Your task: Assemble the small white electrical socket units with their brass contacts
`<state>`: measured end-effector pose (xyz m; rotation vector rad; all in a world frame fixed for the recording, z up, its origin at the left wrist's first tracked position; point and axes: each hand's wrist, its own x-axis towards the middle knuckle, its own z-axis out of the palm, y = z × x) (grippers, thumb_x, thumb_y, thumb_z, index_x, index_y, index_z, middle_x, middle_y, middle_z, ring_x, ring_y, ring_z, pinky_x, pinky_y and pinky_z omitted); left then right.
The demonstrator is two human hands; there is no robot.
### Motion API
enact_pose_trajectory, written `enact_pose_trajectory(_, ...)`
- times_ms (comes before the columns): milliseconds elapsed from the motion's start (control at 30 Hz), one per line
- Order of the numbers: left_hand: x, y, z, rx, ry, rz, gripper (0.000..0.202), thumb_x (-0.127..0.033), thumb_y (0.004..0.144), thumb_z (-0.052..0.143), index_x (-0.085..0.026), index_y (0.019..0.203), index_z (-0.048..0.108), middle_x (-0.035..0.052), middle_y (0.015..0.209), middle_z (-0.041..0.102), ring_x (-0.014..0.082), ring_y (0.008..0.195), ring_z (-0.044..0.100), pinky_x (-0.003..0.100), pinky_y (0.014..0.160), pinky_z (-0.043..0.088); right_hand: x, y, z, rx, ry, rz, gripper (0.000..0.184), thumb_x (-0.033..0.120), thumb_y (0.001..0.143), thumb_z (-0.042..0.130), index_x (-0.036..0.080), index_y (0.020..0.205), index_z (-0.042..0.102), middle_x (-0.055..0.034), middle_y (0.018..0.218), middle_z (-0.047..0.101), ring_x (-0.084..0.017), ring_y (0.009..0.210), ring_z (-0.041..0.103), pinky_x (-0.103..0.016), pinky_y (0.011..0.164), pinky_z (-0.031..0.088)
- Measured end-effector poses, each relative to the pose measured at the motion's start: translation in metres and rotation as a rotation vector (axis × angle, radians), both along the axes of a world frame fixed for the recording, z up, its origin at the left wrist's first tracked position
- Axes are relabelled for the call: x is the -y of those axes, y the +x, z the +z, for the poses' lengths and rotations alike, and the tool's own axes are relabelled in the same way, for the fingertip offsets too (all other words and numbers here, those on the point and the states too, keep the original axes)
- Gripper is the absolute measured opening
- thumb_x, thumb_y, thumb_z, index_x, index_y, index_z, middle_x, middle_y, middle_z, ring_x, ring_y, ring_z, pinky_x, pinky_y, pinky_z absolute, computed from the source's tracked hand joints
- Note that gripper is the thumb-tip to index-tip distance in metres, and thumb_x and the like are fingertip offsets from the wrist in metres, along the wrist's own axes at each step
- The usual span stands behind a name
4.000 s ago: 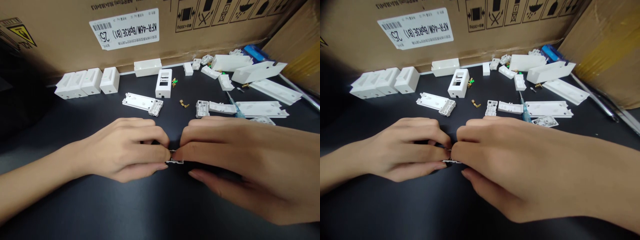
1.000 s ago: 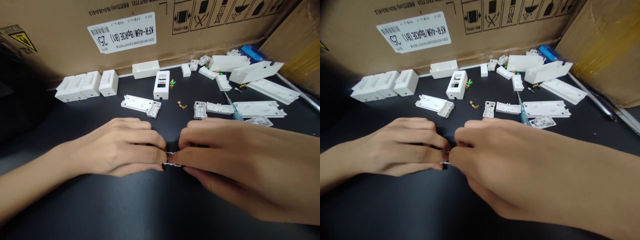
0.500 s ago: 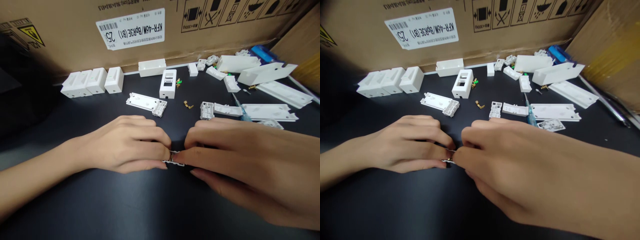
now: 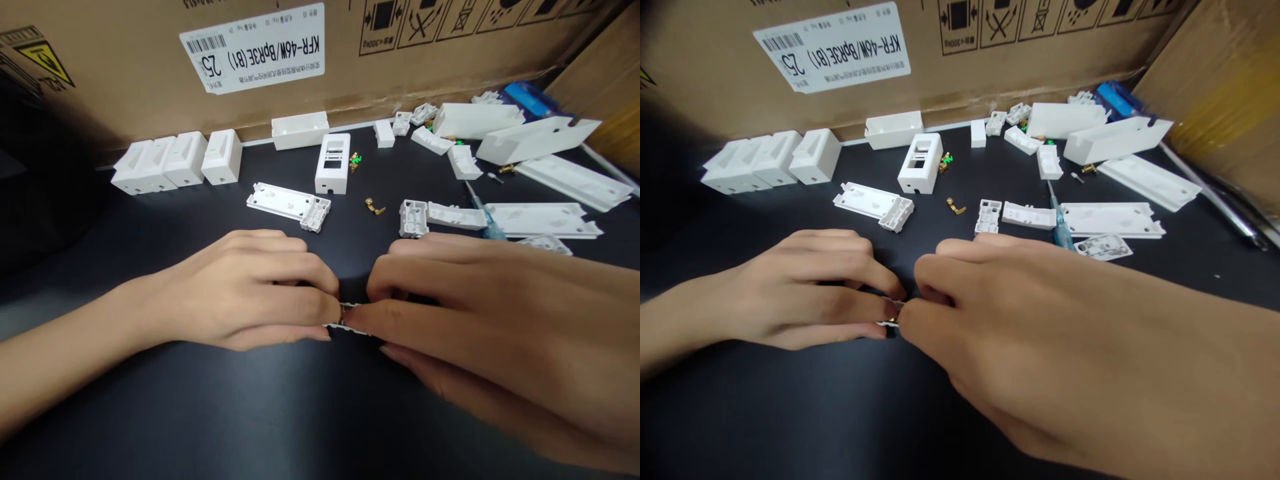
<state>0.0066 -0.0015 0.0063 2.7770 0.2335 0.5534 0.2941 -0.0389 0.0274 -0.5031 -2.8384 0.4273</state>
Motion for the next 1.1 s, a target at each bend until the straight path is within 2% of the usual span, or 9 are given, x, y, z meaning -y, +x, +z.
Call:
enact_pose_trajectory(67, -0.0001, -0.0001, 0.0007, -0.012, 0.011, -0.004, 0.011, -0.031, 0.111, 0.066, -0.022, 0.111, 0.071, 0.0073, 0.107, 0.082, 0.0181, 0.076, 0.07, 0.035, 0.069, 0.051, -0.0005, 0.0003, -0.0002, 0.015, 0.006, -0.002, 0.025, 0.01, 0.102, 0.053, 0.022, 0.108, 0.074, -0.0042, 0.099, 0.068, -0.019, 0.079, 0.055, -0.037, 0.068, 0.038)
enact_pose_trajectory(233, -0.001, -0.0011, 0.0012, 0.001, 0.016, -0.032, 0.01, -0.026, 0.107, 0.071, -0.017, 0.111, 0.073, 0.0104, 0.109, 0.082, 0.0196, 0.077, 0.07, 0.037, 0.07, 0.05, 0.0, 0.0011, -0.0012, 0.008, 0.012, -0.005, 0.022, 0.008, 0.101, 0.053, 0.022, 0.096, 0.07, -0.0044, 0.1, 0.069, -0.019, 0.081, 0.055, -0.037, 0.069, 0.039)
enact_pose_trajectory(333, -0.0016, -0.0013, 0.0014, -0.009, 0.037, -0.042, 0.011, -0.025, 0.106, 0.072, -0.017, 0.112, 0.074, 0.011, 0.111, 0.082, 0.021, 0.08, 0.071, 0.037, 0.069, 0.05, 0.0007, 0.0013, -0.0025, 0.001, 0.012, -0.024, 0.021, 0.009, 0.1, 0.053, 0.022, 0.095, 0.069, -0.0047, 0.099, 0.068, -0.02, 0.081, 0.054, -0.037, 0.069, 0.039)
enact_pose_trajectory(500, -0.0023, -0.0019, 0.002, -0.017, 0.041, -0.044, 0.013, -0.024, 0.105, 0.073, -0.016, 0.115, 0.074, 0.011, 0.112, 0.082, 0.0226, 0.082, 0.072, 0.039, 0.071, 0.052, -0.0002, 0.0001, -0.0029, -0.008, 0.005, -0.022, 0.034, 0.011, 0.102, 0.052, 0.022, 0.126, 0.074, -0.0043, 0.102, 0.069, -0.02, 0.08, 0.056, -0.037, 0.069, 0.04)
enact_pose_trajectory(567, -0.0019, -0.0019, 0.0024, -0.014, 0.028, -0.041, 0.013, -0.024, 0.105, 0.073, -0.016, 0.116, 0.075, 0.011, 0.111, 0.083, 0.0222, 0.081, 0.072, 0.039, 0.07, 0.051, -0.0003, -0.0012, -0.0016, 0.001, 0.001, -0.016, 0.036, 0.011, 0.103, 0.052, 0.022, 0.13, 0.073, -0.0041, 0.104, 0.07, -0.019, 0.081, 0.057, -0.037, 0.07, 0.041)
enact_pose_trajectory(733, 0.0011, -0.0007, 0.0068, -0.034, 0.032, -0.017, 0.011, -0.025, 0.108, 0.069, -0.018, 0.111, 0.076, 0.0088, 0.111, 0.084, 0.0201, 0.078, 0.071, 0.038, 0.071, 0.051, 0.0025, -0.004, 0.0011, -0.025, -0.021, -0.025, 0.029, 0.013, 0.104, 0.051, 0.021, 0.117, 0.075, -0.0042, 0.097, 0.07, -0.02, 0.078, 0.058, -0.037, 0.072, 0.042)
enact_pose_trajectory(833, 0.0009, -0.0011, 0.0084, -0.044, 0.046, -0.009, 0.011, -0.026, 0.11, 0.068, -0.02, 0.11, 0.077, 0.0075, 0.112, 0.084, 0.0197, 0.079, 0.071, 0.037, 0.072, 0.052, 0.0039, -0.0036, 0.0005, -0.009, -0.051, -0.056, 0.025, 0.014, 0.103, 0.051, 0.022, 0.11, 0.074, -0.004, 0.096, 0.071, -0.019, 0.076, 0.057, -0.038, 0.068, 0.04)
enact_pose_trajectory(967, -0.0034, -0.003, 0.0048, -0.048, 0.022, -0.038, 0.014, -0.027, 0.108, 0.071, -0.02, 0.118, 0.078, 0.0095, 0.116, 0.084, 0.0213, 0.082, 0.074, 0.037, 0.075, 0.055, 0.0039, -0.0022, -0.0009, 0.004, -0.095, -0.099, 0.025, 0.018, 0.106, 0.049, 0.023, 0.11, 0.072, -0.0041, 0.099, 0.071, -0.019, 0.075, 0.059, -0.038, 0.064, 0.038)
enact_pose_trajectory(1100, -0.0053, -0.0044, -0.0003, -0.011, 0.001, -0.038, 0.013, -0.026, 0.107, 0.071, -0.021, 0.117, 0.078, 0.0089, 0.115, 0.085, 0.0213, 0.084, 0.077, 0.037, 0.075, 0.056, 0.0027, -0.0011, -0.0021, 0.017, -0.113, -0.106, 0.022, 0.021, 0.105, 0.051, 0.025, 0.112, 0.072, -0.0045, 0.102, 0.071, -0.02, 0.076, 0.061, -0.037, 0.063, 0.039)
